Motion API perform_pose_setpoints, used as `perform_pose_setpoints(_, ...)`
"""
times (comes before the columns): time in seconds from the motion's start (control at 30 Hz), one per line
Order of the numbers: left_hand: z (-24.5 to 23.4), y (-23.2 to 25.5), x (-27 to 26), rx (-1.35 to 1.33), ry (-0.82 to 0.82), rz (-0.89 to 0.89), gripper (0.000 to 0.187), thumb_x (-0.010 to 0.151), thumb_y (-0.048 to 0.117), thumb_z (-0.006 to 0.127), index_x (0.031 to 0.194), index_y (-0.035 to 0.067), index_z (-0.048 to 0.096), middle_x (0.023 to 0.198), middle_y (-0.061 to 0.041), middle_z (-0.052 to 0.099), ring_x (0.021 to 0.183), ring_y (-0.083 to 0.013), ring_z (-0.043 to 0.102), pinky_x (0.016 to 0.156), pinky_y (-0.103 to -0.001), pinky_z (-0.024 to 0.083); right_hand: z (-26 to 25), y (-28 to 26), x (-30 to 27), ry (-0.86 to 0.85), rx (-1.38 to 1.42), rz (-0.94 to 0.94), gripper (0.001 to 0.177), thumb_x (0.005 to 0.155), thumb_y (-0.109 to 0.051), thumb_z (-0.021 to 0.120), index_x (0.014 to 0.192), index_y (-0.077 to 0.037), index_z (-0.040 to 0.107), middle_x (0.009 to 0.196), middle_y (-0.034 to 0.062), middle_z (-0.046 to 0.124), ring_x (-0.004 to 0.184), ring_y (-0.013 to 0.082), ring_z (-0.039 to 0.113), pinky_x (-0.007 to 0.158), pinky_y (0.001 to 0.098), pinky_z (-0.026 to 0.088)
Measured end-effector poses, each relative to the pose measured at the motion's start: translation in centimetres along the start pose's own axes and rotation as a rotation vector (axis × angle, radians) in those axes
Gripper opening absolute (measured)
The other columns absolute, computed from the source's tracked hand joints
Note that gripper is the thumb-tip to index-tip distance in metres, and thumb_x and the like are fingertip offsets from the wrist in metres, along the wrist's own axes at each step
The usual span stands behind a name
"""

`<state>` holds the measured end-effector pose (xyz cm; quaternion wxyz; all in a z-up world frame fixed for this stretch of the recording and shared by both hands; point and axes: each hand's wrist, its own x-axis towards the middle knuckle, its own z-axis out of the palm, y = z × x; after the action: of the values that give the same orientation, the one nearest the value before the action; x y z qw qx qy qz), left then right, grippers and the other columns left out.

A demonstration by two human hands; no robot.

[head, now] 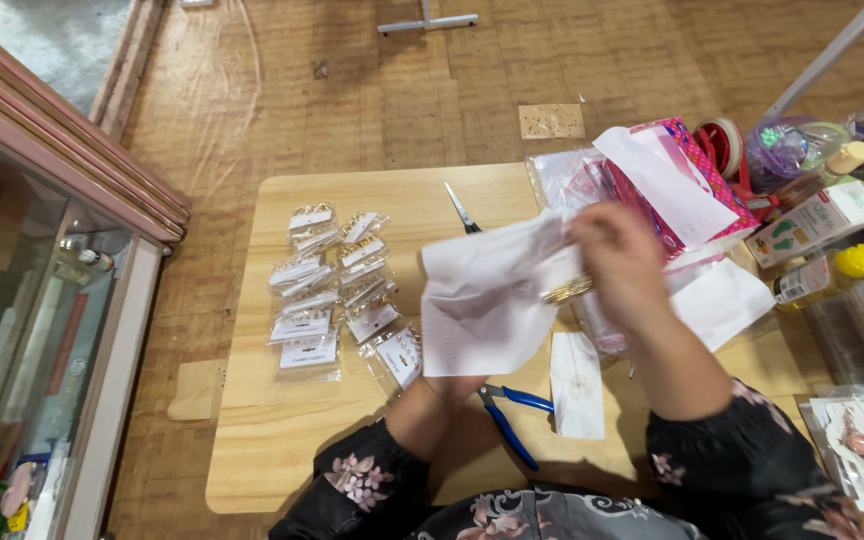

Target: The person wipes gold-colored jewelry pieces with a white cloth, then places them into small clear plastic bags. The person repeats this process for several items, arranging the packaged pieces on a wooden table.

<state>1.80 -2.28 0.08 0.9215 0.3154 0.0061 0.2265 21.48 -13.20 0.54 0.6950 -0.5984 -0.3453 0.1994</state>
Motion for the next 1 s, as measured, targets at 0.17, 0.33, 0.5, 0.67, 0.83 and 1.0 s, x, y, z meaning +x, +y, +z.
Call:
perform_pose_setpoints(0.17,-1.9,0.2,1.0,-0.172,0.171,-0.068,0.043,0.102,0.029,0.052,0.141,0.009,0.053,0.129,-0.009,0.061,0.116,-0.0249,0.061,0.096,-0.043,0.053,1.4,2.1,3.5,-0.088,-0.130,-0.025,0.021,0.106,-0.014,0.054,0.124,-0.005,0.061,0.107,0.0027,0.062,0.091,0.0120,0.061,0.079,0.0270,0.056)
perform_pose_setpoints(0.33,-3.4,2.3,1.5,-0.092,0.217,-0.002,0.045,0.102,0.030,0.054,0.141,0.009,0.052,0.132,-0.010,0.059,0.120,-0.0254,0.058,0.100,-0.043,0.052,-3.8,1.6,6.3,0.004,-0.915,-0.070,0.021,0.104,-0.020,0.065,0.117,-0.004,0.069,0.109,0.0146,0.065,0.095,0.0281,0.064,0.088,0.0408,0.053)
perform_pose_setpoints(0.5,-3.2,3.3,2.3,-0.029,0.160,0.116,0.047,0.102,0.032,0.057,0.142,0.009,0.051,0.135,-0.011,0.057,0.124,-0.0258,0.056,0.103,-0.044,0.051,-3.5,3.3,4.9,-0.502,-1.227,-0.569,0.063,0.055,-0.029,0.090,0.116,-0.020,0.082,0.126,0.0230,0.064,0.116,0.0449,0.060,0.085,0.0633,0.048)
perform_pose_setpoints(0.67,-2.0,3.4,1.7,0.164,0.090,0.199,0.049,0.101,0.034,0.059,0.143,0.009,0.049,0.138,-0.012,0.055,0.128,-0.0263,0.053,0.107,-0.045,0.049,-1.6,2.2,4.8,-0.097,-1.035,-0.185,0.031,0.086,-0.030,0.068,0.116,-0.024,0.066,0.120,0.0097,0.073,0.111,0.0283,0.071,0.096,0.0547,0.050)
perform_pose_setpoints(0.83,-2.8,1.9,-0.1,0.524,0.031,0.275,0.052,0.101,0.035,0.062,0.144,0.009,0.048,0.141,-0.012,0.053,0.132,-0.0268,0.051,0.110,-0.045,0.048,2.3,-0.4,1.5,-0.185,-0.874,-0.127,0.029,0.091,-0.030,0.060,0.115,-0.015,0.065,0.124,0.0065,0.074,0.116,0.0236,0.071,0.109,0.0422,0.051)
perform_pose_setpoints(1.0,-6.3,-1.9,-0.4,-0.303,-0.038,0.019,0.066,0.105,0.050,0.050,0.157,0.010,0.036,0.158,-0.012,0.042,0.148,-0.0288,0.037,0.122,-0.047,0.036,7.7,-0.2,-3.5,-0.525,-1.054,-0.475,0.062,0.089,-0.030,0.058,0.147,-0.011,0.048,0.159,0.0190,0.039,0.148,0.0397,0.033,0.114,0.0646,0.023)
